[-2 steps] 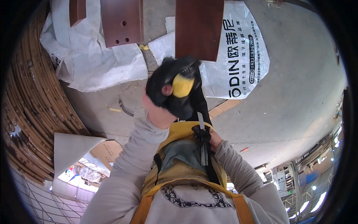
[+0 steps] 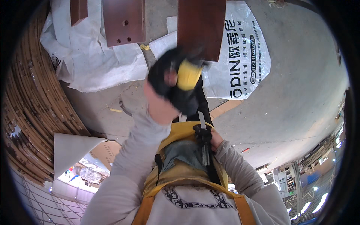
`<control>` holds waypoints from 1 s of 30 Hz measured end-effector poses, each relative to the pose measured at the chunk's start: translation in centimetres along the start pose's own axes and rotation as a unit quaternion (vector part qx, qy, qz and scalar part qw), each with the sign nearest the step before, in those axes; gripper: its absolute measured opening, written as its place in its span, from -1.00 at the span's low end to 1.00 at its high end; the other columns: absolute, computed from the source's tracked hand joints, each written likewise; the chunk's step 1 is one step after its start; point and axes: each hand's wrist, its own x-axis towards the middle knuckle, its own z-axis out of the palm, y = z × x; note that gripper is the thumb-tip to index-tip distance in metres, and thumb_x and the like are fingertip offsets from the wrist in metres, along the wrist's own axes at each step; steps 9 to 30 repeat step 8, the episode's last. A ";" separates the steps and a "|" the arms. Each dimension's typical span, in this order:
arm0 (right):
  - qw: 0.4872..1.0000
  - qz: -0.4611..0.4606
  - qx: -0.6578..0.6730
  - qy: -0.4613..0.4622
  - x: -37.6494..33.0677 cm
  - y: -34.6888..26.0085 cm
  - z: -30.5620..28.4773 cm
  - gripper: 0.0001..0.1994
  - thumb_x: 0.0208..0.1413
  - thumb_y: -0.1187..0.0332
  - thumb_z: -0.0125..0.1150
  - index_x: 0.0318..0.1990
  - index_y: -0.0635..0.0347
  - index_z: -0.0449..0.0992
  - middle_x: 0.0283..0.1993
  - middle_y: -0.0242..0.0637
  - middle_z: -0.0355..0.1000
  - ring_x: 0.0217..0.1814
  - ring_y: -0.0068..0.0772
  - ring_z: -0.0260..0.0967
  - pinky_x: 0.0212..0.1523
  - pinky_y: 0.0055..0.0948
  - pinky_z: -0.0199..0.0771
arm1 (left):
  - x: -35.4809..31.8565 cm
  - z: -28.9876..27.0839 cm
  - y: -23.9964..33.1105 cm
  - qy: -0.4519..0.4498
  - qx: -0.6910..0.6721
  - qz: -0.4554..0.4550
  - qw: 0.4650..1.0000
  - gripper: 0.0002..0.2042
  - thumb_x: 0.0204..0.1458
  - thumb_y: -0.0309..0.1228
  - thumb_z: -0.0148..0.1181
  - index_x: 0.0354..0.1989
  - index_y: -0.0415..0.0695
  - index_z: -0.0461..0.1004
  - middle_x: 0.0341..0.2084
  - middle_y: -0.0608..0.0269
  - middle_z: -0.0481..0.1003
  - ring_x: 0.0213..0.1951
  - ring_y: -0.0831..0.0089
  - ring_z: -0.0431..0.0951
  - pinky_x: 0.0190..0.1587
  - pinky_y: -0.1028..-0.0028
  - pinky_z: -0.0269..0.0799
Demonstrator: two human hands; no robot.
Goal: The person applies glue to the edges of wooden furniture parts and then rubs the edges with a yellow sponge. The person handles several wooden pieces, a glue bottle, and a sponge in a workshop setting.
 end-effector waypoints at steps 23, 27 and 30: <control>0.996 -0.031 0.079 -0.039 -0.5 -3.7 0.7 -0.63 0.16 0.18 0.03 0.08 0.11 0.33 -0.33 -0.33 0.40 -0.51 -0.54 0.32 -0.57 -0.59 0.31 | 11.9 -4.7 2.5 -0.109 0.126 -0.114 0.979 -0.65 0.22 -0.32 -0.06 0.16 -0.08 0.21 -0.10 0.15 0.44 -0.14 0.42 0.53 -0.16 0.50 0.53; 0.996 -0.031 0.079 -0.039 -0.5 -3.7 0.7 -0.63 0.16 0.18 0.03 0.08 0.11 0.33 -0.33 -0.33 0.40 -0.51 -0.54 0.32 -0.57 -0.59 0.31 | 11.9 -4.7 2.5 -0.109 0.126 -0.114 0.979 -0.65 0.22 -0.32 -0.06 0.16 -0.08 0.21 -0.10 0.15 0.44 -0.14 0.42 0.53 -0.16 0.50 0.53; 0.996 -0.031 0.079 -0.039 -0.5 -3.7 0.7 -0.63 0.16 0.18 0.03 0.08 0.11 0.33 -0.33 -0.33 0.40 -0.51 -0.54 0.32 -0.57 -0.59 0.31 | 11.9 -4.7 2.5 -0.109 0.126 -0.114 0.979 -0.65 0.22 -0.32 -0.06 0.16 -0.08 0.21 -0.10 0.15 0.44 -0.14 0.42 0.53 -0.16 0.50 0.53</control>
